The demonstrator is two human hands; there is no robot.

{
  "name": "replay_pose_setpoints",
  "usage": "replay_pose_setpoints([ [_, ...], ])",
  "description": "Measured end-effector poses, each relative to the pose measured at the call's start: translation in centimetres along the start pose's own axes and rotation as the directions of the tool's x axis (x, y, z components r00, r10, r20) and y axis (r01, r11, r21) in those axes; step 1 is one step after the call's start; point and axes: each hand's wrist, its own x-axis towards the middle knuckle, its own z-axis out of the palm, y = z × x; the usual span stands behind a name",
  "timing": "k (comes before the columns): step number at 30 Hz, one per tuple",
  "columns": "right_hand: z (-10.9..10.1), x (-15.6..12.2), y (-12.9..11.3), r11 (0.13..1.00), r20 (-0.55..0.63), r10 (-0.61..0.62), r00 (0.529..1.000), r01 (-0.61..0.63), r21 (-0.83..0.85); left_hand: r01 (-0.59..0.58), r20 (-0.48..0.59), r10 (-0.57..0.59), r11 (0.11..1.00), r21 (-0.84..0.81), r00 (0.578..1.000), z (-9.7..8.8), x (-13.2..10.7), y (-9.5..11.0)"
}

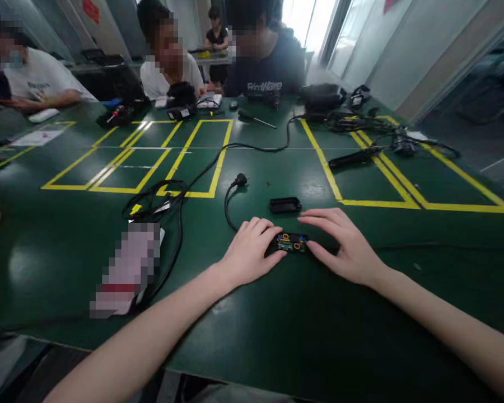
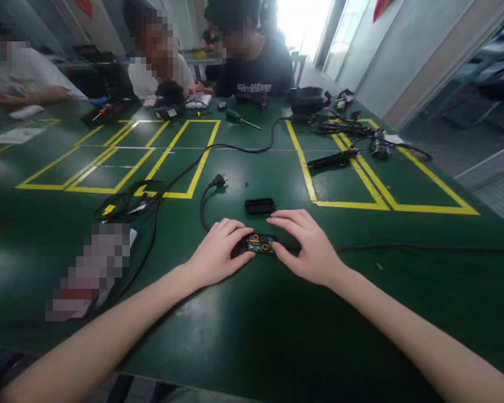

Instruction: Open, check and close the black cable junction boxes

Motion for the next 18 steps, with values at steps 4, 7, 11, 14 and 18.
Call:
replay_pose_setpoints([
  [4, 1.2, 2.2, 1.8, 0.992, 0.067, 0.116, 0.991, -0.119, 0.033, -0.018, 0.001, 0.018, 1.000, -0.018, 1.000, 0.0, 0.0, 0.0],
  [7, 1.5, 2.5, 1.8, 0.981, 0.122, 0.154, 0.981, -0.166, 0.100, -0.021, -0.004, 0.021, 0.999, -0.024, 1.000, 0.0, 0.0, 0.0],
  [11, 0.9, 1.4, 1.0, 0.968, 0.121, 0.211, 0.970, -0.224, 0.111, -0.008, 0.011, 0.008, 1.000, -0.019, 1.000, 0.0, 0.0, 0.0],
  [14, 0.8, 0.4, 1.0, 0.972, 0.036, 0.223, 0.974, -0.225, 0.063, -0.009, 0.034, 0.010, 1.000, -0.004, 0.999, 0.0, -0.1, 0.0],
  [18, 1.7, -0.1, 1.6, 0.959, -0.017, 0.282, 0.959, -0.282, -0.036, -0.018, 0.044, 0.018, 1.000, 0.000, 0.999, 0.0, -0.1, 0.0],
])
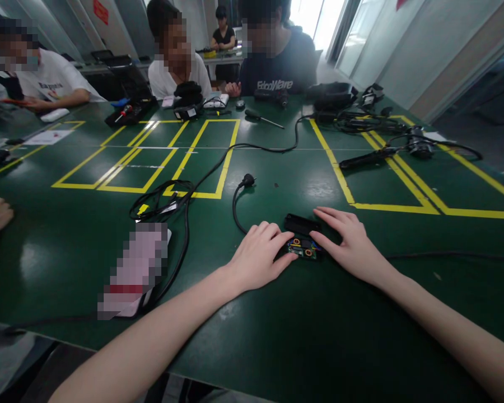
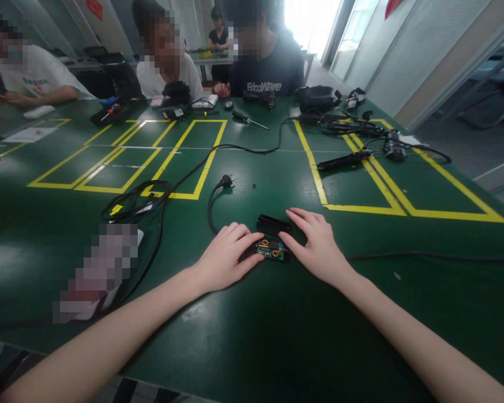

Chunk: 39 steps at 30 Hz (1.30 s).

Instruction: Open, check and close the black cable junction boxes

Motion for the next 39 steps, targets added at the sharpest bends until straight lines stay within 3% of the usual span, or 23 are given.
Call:
replay_pose_setpoints([
  [8, -0.9, 0.1, -2.1, 0.937, 0.146, 0.153, 0.977, -0.190, 0.292, 0.078, -0.086, -0.085, 0.993, -0.086, 0.993, 0.0, -0.2, 0.0],
  [13, -1.0, -0.1, -3.2, 0.796, 0.163, 0.214, 0.963, -0.269, 0.542, 0.084, -0.125, -0.093, 0.993, -0.080, 0.988, 0.0, -0.2, -0.2],
  [17, -0.5, -0.2, -2.9, 0.713, 0.200, 0.242, 0.949, -0.314, 0.627, 0.080, -0.132, -0.092, 0.992, -0.095, 0.987, 0.0, -0.2, -0.4],
  [19, -0.4, 0.0, -2.5, 0.726, 0.190, 0.265, 0.945, -0.325, 0.607, 0.081, -0.132, -0.096, 0.990, -0.116, 0.987, -0.1, -0.3, -0.5],
  [24, 0.0, 0.6, -2.0, 0.915, 0.092, 0.235, 0.968, -0.252, 0.314, 0.085, -0.127, -0.108, 0.981, -0.172, 0.986, -0.3, -0.4, -0.6],
  [29, -0.9, 0.1, -2.8, 0.963, 0.057, 0.128, 0.990, -0.138, 0.232, 0.107, -0.090, -0.133, 0.963, -0.249, 0.987, -0.8, -0.4, -0.6],
  [32, -2.2, -0.5, -3.4, 0.982, 0.170, 0.009, 0.985, -0.041, 0.185, 0.131, -0.049, -0.151, 0.949, -0.288, 0.987, -1.2, -0.4, -0.3],
  [35, -3.2, -0.9, -3.8, 0.983, 0.309, -0.085, 0.947, 0.028, 0.184, 0.128, -0.036, -0.145, 0.948, -0.291, 0.989, -1.7, -0.4, 0.0],
  [39, -3.3, -0.7, -4.0, 0.965, 0.316, -0.131, 0.940, 0.048, 0.258, 0.082, -0.056, -0.108, 0.932, -0.354, 0.993, -1.6, -0.4, 0.1],
])
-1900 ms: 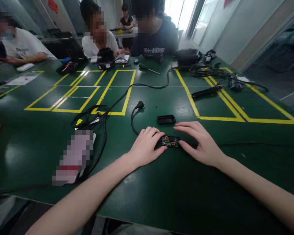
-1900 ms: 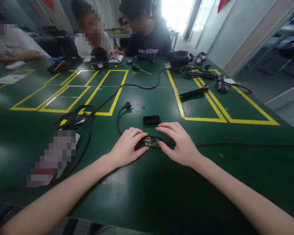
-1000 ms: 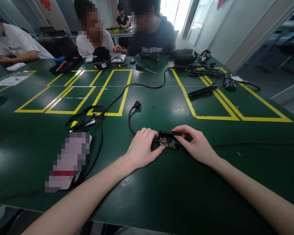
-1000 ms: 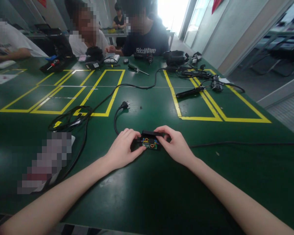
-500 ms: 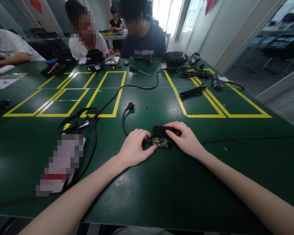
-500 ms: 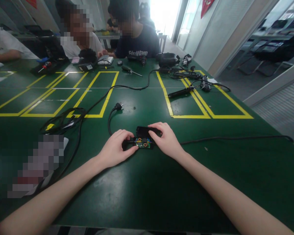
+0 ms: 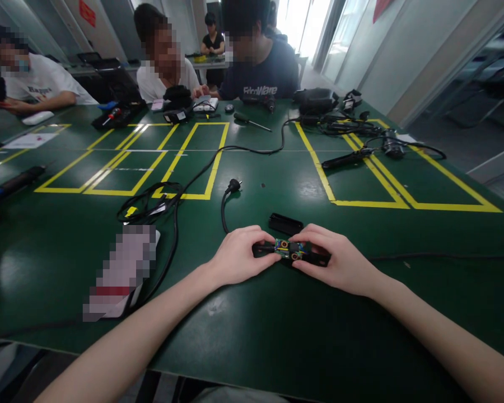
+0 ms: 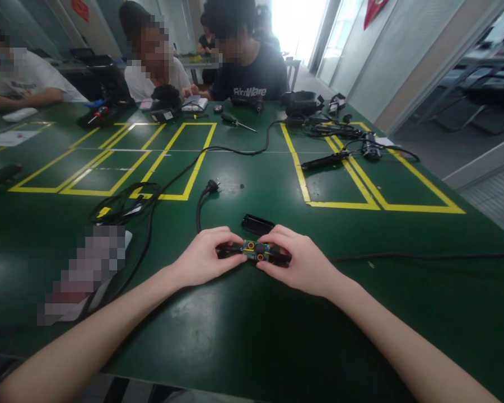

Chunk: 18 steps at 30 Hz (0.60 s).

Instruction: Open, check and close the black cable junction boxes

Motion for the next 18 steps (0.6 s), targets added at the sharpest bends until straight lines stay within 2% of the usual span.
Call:
replay_pose_setpoints([
  [2, 0.2, 0.4, 0.3, 1.000, -0.032, 0.006, 0.999, -0.005, 0.027, -0.013, -0.053, 0.012, 1.000, -0.012, 0.999, 0.3, 0.2, -0.3],
  [5, 0.6, 1.0, 1.1, 0.998, -0.078, 0.040, 0.996, -0.036, 0.053, -0.032, -0.135, 0.040, 0.998, 0.062, 0.990, 0.8, 0.7, -1.0],
  [10, 1.1, 1.2, 2.3, 0.996, -0.118, 0.085, 0.989, -0.080, 0.050, -0.001, -0.078, 0.010, 0.994, 0.112, 0.997, 1.1, 1.2, -1.5],
  [15, 1.0, 1.3, 2.4, 0.998, -0.121, 0.061, 0.991, -0.058, 0.030, 0.048, -0.044, -0.047, 0.998, 0.027, 0.998, 1.1, 1.2, -1.5],
  [18, 1.0, 1.3, 2.7, 0.999, -0.134, 0.031, 0.990, -0.035, -0.028, 0.036, -0.068, -0.036, 0.999, -0.006, 0.997, 1.1, 1.0, -1.6],
])
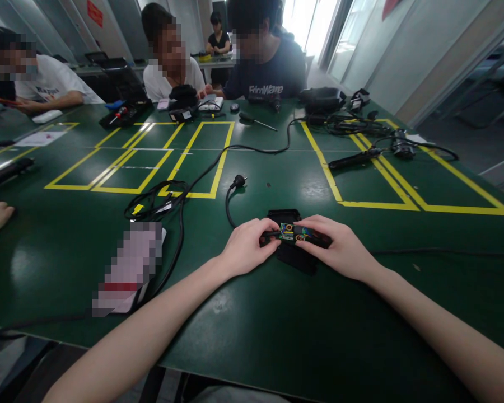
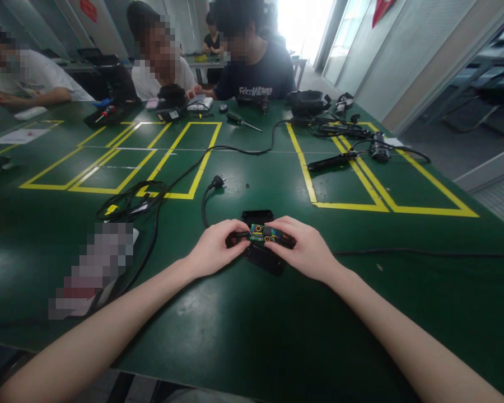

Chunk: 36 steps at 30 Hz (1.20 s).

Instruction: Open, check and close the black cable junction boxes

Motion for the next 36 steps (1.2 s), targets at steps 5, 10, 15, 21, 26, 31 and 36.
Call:
replay_pose_setpoints([
  [5, 0.2, 0.0, 0.8, 0.998, -0.032, -0.026, 0.999, 0.024, -0.060, -0.075, 0.001, 0.075, 0.996, -0.040, 0.997, -0.2, -0.3, -0.1],
  [10, 0.2, -0.2, 0.9, 0.995, -0.042, -0.043, 0.998, 0.039, -0.089, -0.139, 0.011, 0.139, 0.990, 0.017, 0.990, -0.4, -0.3, 0.2],
  [15, -0.3, -0.8, 0.7, 0.986, 0.010, -0.120, 0.993, 0.121, -0.118, -0.136, -0.016, 0.136, 0.991, 0.014, 0.991, -0.3, -0.4, 0.2],
  [21, -0.4, -0.9, 0.8, 0.974, 0.081, -0.134, 0.988, 0.147, -0.172, -0.185, -0.018, 0.188, 0.977, 0.105, 0.982, 0.0, -0.1, -0.6],
  [26, -0.3, -0.3, 0.9, 0.975, 0.045, -0.138, 0.989, 0.143, -0.170, -0.176, 0.008, 0.178, 0.963, 0.206, 0.984, 0.1, 0.3, -1.0],
  [31, -0.2, 0.2, 1.4, 0.978, 0.028, -0.143, 0.989, 0.146, -0.150, -0.165, 0.016, 0.167, 0.956, 0.241, 0.986, 0.0, 0.6, -1.1],
  [36, -0.1, 0.1, 1.2, 0.981, -0.010, -0.138, 0.990, 0.136, -0.137, -0.192, 0.008, 0.198, 0.943, 0.271, 0.980, 0.1, 0.5, -1.2],
])
